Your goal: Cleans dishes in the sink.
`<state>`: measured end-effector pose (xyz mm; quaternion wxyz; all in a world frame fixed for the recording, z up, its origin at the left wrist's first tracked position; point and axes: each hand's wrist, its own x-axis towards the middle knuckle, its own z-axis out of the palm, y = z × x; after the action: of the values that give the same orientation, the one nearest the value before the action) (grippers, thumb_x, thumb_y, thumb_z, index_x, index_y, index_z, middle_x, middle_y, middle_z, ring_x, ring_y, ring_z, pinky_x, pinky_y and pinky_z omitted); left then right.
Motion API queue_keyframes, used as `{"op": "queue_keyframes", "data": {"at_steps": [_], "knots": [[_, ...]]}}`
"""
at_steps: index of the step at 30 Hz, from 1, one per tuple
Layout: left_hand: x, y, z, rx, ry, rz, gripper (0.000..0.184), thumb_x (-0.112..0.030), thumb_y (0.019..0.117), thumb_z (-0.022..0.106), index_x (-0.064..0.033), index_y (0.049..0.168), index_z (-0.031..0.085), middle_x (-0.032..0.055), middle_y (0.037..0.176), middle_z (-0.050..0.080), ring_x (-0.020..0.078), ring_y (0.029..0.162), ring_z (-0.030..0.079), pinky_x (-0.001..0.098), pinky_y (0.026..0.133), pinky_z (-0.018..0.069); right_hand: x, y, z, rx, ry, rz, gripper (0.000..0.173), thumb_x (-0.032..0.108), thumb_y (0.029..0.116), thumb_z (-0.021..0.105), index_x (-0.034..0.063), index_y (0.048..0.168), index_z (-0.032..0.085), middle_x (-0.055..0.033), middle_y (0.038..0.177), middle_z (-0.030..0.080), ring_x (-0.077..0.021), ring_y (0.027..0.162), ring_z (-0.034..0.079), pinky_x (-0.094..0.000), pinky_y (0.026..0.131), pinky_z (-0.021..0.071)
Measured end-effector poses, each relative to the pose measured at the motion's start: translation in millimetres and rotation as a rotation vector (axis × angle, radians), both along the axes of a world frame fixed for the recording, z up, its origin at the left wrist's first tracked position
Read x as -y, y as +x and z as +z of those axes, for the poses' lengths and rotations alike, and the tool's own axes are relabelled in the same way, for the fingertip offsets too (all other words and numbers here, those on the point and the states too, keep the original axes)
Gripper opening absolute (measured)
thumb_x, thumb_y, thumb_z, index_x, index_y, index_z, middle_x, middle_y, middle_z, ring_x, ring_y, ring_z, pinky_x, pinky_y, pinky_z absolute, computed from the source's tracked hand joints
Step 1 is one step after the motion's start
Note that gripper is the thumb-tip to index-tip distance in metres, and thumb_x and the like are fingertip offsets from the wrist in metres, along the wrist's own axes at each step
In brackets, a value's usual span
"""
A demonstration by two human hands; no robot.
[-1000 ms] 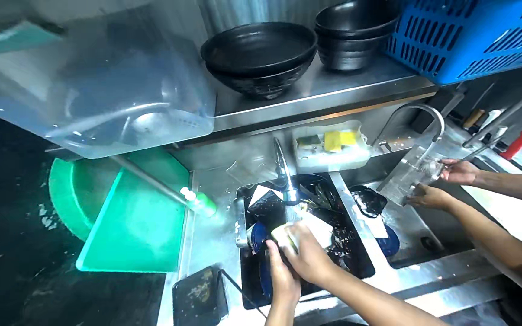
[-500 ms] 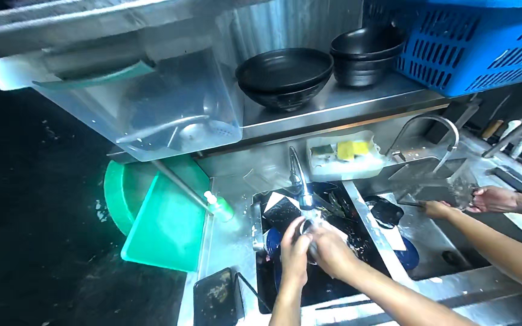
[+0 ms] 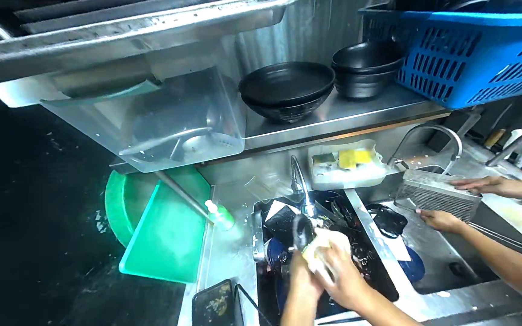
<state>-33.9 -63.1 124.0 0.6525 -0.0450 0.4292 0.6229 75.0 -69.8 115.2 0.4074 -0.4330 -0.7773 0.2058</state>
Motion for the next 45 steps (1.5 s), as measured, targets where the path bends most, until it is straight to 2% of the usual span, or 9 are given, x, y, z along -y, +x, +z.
{"op": "queue_keyframes", "data": {"at_steps": [3,6,10,14,17,21,27,32,45], "knots": [[14,20,-7,0.133,0.002,-0.183,0.046,-0.041,0.1122,0.023,-0.0102,0.114,0.057,0.0083,0.091,0.067,0.0206,0.085,0.067,0.0403,0.075,0.0579,-21,-5,-1,0.111,0.244,-0.098,0.03,0.03,0.0955,0.056,0.0113,0.111,0.075,-0.0114,0.122,0.073,-0.0332,0.12,0.065,-0.0627,0.1,0.0477],[11,14,-20,-0.001,0.08,-0.46,0.027,-0.021,0.1119,0.031,-0.0125,0.135,0.042,0.0112,0.095,0.066,0.0186,0.073,0.066,0.0332,0.063,0.0567,-49,11,46,0.082,-0.201,-0.073,0.036,0.032,0.0997,0.05,0.0173,0.123,0.073,0.0011,0.124,0.071,-0.0144,0.124,0.062,-0.0461,0.108,0.0491],[9,8,-20,-0.039,0.109,-0.595,0.025,-0.021,0.1113,0.034,-0.0095,0.128,0.049,0.0139,0.086,0.067,0.0187,0.061,0.064,0.0268,0.047,0.0519,-67,29,43,-0.531,-0.987,-0.046,0.032,0.017,0.1044,0.05,0.0085,0.132,0.063,-0.0118,0.114,0.072,-0.0205,0.1,0.07,-0.0414,0.087,0.0594],[7,35,-53,-0.024,-0.148,-0.354,0.032,-0.028,0.1123,0.03,-0.0067,0.103,0.052,0.0092,0.069,0.058,0.0181,0.054,0.057,0.0312,0.049,0.0505,-37,20,-4,-0.801,-1.065,-0.386,0.04,0.021,0.1083,0.044,0.0098,0.147,0.048,-0.0156,0.117,0.067,-0.0245,0.1,0.069,-0.0449,0.083,0.0587],[7,48,-83,-0.326,-0.192,-0.326,0.024,-0.025,0.1113,0.04,-0.0051,0.118,0.052,0.0101,0.078,0.057,0.0192,0.06,0.056,0.0355,0.053,0.0501,-9,15,-34,-0.848,-0.978,-0.454,0.051,0.02,0.1047,0.049,0.0066,0.153,0.038,-0.0176,0.13,0.061,-0.0242,0.108,0.066,-0.044,0.087,0.0583],[-8,49,-107,-1.053,-0.06,-0.532,0.041,-0.038,0.1044,0.058,0.0008,0.114,0.067,0.0161,0.092,0.069,0.0267,0.084,0.067,0.0484,0.08,0.0562,-2,52,-59,-0.591,-0.691,-0.434,0.063,0.028,0.0907,0.069,0.0013,0.143,0.046,-0.0129,0.128,0.063,-0.0175,0.114,0.065,-0.0369,0.095,0.0574],[-23,29,-110,-1.106,0.214,-1.036,0.045,-0.044,0.1059,0.05,-0.0053,0.119,0.068,0.0088,0.096,0.071,0.0185,0.082,0.07,0.0399,0.077,0.06,-22,149,-95,-0.392,-0.703,-0.821,0.047,0.007,0.0904,0.066,0.0008,0.135,0.055,-0.0205,0.113,0.067,-0.0302,0.098,0.069,-0.0538,0.085,0.0581],[-51,3,-123,-1.657,0.077,-1.007,0.039,-0.033,0.1006,0.06,-0.0061,0.129,0.066,0.0159,0.125,0.067,0.0295,0.12,0.063,0.0493,0.106,0.049,-32,224,-141,-0.353,-0.715,-1.27,0.059,0.007,0.0885,0.069,-0.0047,0.142,0.045,-0.029,0.126,0.062,-0.0409,0.115,0.064,-0.0591,0.096,0.0535],[-95,27,-151,-1.647,-0.087,-1.242,0.078,-0.034,0.0912,0.071,-0.0162,0.158,0.035,0.0147,0.145,0.057,0.0317,0.13,0.058,0.0543,0.108,0.0465,-55,239,-195,0.367,-1.27,-1.056,0.071,0.015,0.0904,0.067,0.0045,0.154,0.038,-0.0292,0.155,0.038,-0.0433,0.137,0.05,-0.0552,0.107,0.0483]]}}
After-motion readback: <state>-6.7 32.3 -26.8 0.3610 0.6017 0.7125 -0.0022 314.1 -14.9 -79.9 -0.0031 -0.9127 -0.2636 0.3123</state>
